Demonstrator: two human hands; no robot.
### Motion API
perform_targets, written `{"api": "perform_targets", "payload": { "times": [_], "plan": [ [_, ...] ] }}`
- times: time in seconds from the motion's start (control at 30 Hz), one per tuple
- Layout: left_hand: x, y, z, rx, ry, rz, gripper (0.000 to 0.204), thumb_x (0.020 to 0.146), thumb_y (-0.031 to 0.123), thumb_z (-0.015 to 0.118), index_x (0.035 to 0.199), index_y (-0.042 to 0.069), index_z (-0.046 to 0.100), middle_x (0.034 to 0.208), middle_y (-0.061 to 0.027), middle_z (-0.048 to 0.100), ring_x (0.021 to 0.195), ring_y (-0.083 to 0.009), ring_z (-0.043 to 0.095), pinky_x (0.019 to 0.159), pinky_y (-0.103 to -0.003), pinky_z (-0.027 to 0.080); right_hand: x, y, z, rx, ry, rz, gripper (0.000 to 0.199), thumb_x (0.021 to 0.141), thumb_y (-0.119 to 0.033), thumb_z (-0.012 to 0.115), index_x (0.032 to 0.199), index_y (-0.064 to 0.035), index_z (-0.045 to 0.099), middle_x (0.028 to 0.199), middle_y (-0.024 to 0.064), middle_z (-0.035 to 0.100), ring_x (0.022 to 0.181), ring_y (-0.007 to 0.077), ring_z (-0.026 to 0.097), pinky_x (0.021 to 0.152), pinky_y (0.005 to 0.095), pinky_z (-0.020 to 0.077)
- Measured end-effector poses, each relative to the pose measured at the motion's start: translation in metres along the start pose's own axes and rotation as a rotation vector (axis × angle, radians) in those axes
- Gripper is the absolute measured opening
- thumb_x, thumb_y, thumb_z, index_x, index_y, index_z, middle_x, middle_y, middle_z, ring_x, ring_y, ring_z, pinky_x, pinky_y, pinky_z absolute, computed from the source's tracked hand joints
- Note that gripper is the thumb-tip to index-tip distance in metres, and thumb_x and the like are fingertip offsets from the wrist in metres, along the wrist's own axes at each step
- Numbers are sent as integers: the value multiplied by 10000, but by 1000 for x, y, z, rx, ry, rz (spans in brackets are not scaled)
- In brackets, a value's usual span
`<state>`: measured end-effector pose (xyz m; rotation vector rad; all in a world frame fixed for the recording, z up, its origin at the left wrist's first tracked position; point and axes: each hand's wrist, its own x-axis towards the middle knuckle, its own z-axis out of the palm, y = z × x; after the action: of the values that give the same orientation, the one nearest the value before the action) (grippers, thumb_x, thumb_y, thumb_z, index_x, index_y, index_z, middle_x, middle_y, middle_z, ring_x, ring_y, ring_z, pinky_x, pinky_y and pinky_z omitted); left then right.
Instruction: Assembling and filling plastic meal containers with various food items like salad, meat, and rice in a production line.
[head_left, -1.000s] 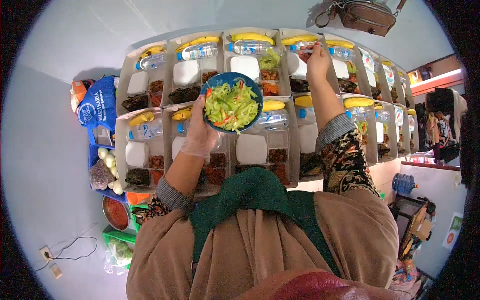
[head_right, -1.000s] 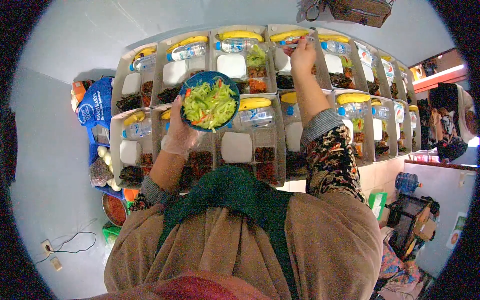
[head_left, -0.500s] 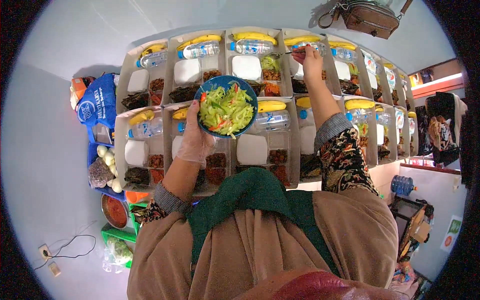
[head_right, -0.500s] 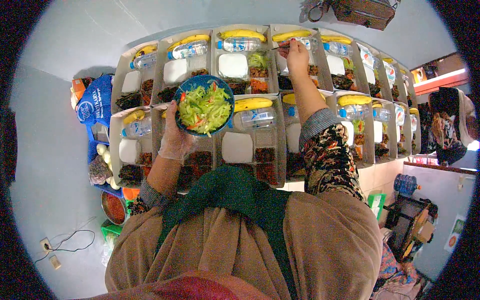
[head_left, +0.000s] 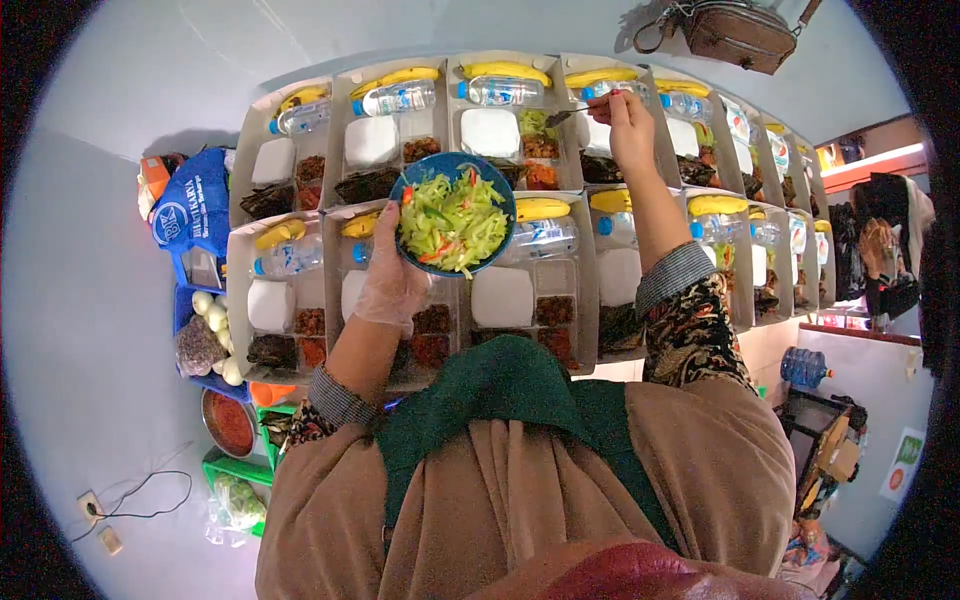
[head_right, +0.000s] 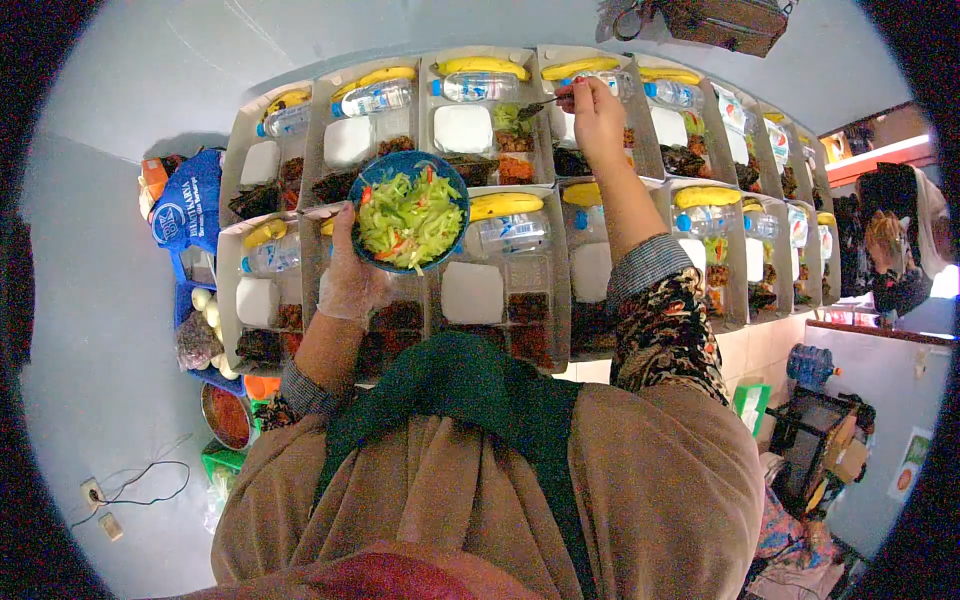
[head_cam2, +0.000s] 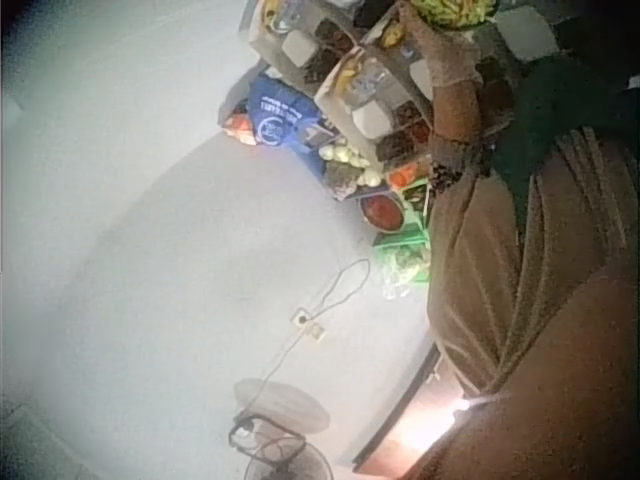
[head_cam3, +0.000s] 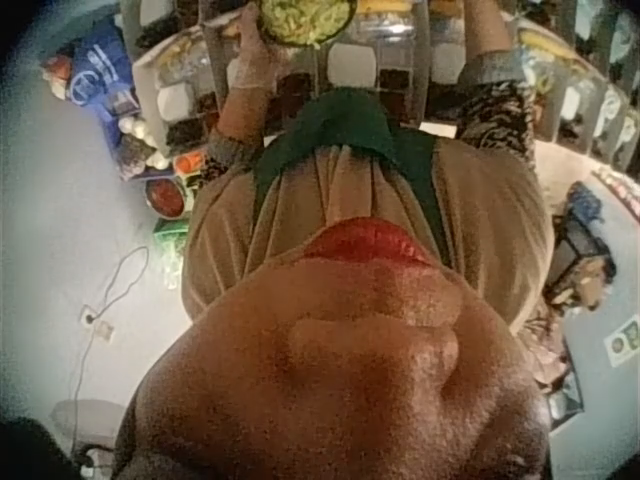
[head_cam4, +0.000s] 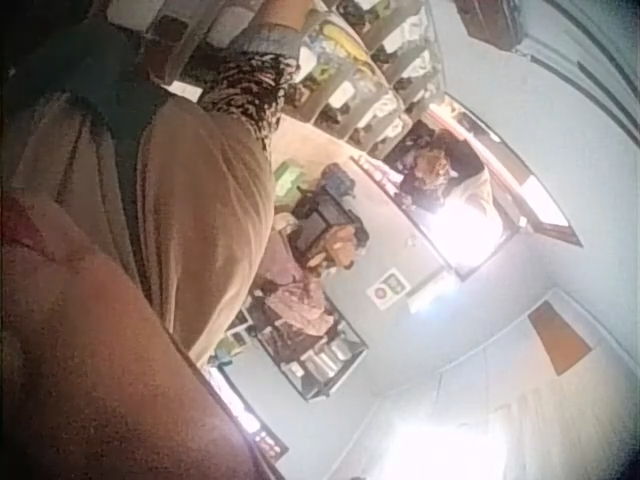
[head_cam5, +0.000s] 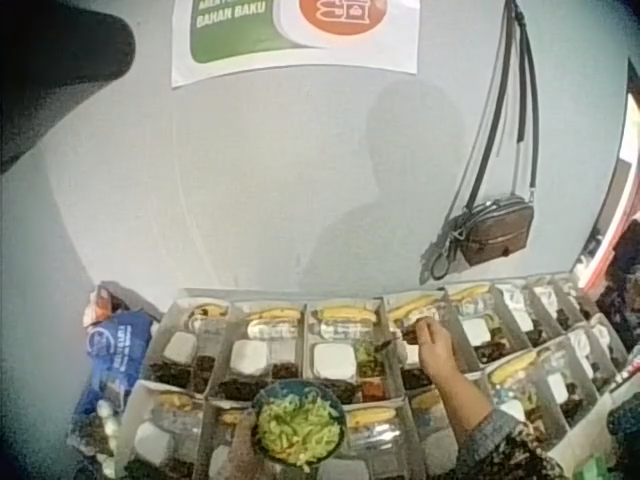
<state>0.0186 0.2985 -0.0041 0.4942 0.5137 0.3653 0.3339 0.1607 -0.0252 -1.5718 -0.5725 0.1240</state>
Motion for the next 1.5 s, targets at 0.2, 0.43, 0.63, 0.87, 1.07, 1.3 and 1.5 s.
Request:
{"api": "perform_targets", "payload": {
  "times": [0.2,0.43,0.63,0.87,1.07,1.3,1.5],
  "plan": [
    [0,-1,4,11,28,8,544,908,450,445,1274,49,435,1285,-123,495,1166,-267,493,1012,-400,384,-3,14,2,-355,-56,-133,295,926,-246,467,900,17,598,787,123,661,711,203,637,664,316,492],
    [7,-6,-14,5,34,34,557,914,459,423,1276,36,426,1290,-134,489,1170,-277,493,998,-414,403,-5,15,4,-387,-52,-189,299,919,-245,471,909,24,602,789,145,663,715,232,642,665,329,493],
    [1,-5,-7,-24,12,11,568,918,466,407,1285,33,412,1283,-145,493,1161,-278,503,995,-408,409,-12,-4,0,-221,-62,-74,280,959,-180,414,947,59,560,897,136,658,793,179,639,733,293,516],
    [6,-7,-13,6,-18,39,571,919,464,407,1289,29,405,1285,-152,488,1163,-282,501,996,-416,407,-14,7,7,-238,-110,-56,285,961,-191,418,954,55,563,893,128,658,793,171,638,729,288,516],
    [3,-8,-4,-3,-10,36,568,921,458,410,1289,26,404,1301,-157,471,1174,-295,487,1002,-440,396,-3,34,2,-461,-101,-108,290,961,-201,424,962,49,570,889,110,658,798,163,636,740,285,511],
    [2,-6,-15,-42,-9,26,529,917,428,443,1274,39,416,1283,-139,489,1160,-278,499,995,-431,405,-8,-1,4,-310,-56,-105,277,953,-197,439,938,42,581,882,108,664,798,156,634,738,281,503],
    [3,-7,-13,-37,21,35,505,913,419,461,1253,45,438,1262,-130,509,1138,-268,518,971,-420,431,-14,1,3,-467,-41,-185,274,928,-212,463,908,23,601,820,138,662,753,231,635,695,325,492]
  ]
}}
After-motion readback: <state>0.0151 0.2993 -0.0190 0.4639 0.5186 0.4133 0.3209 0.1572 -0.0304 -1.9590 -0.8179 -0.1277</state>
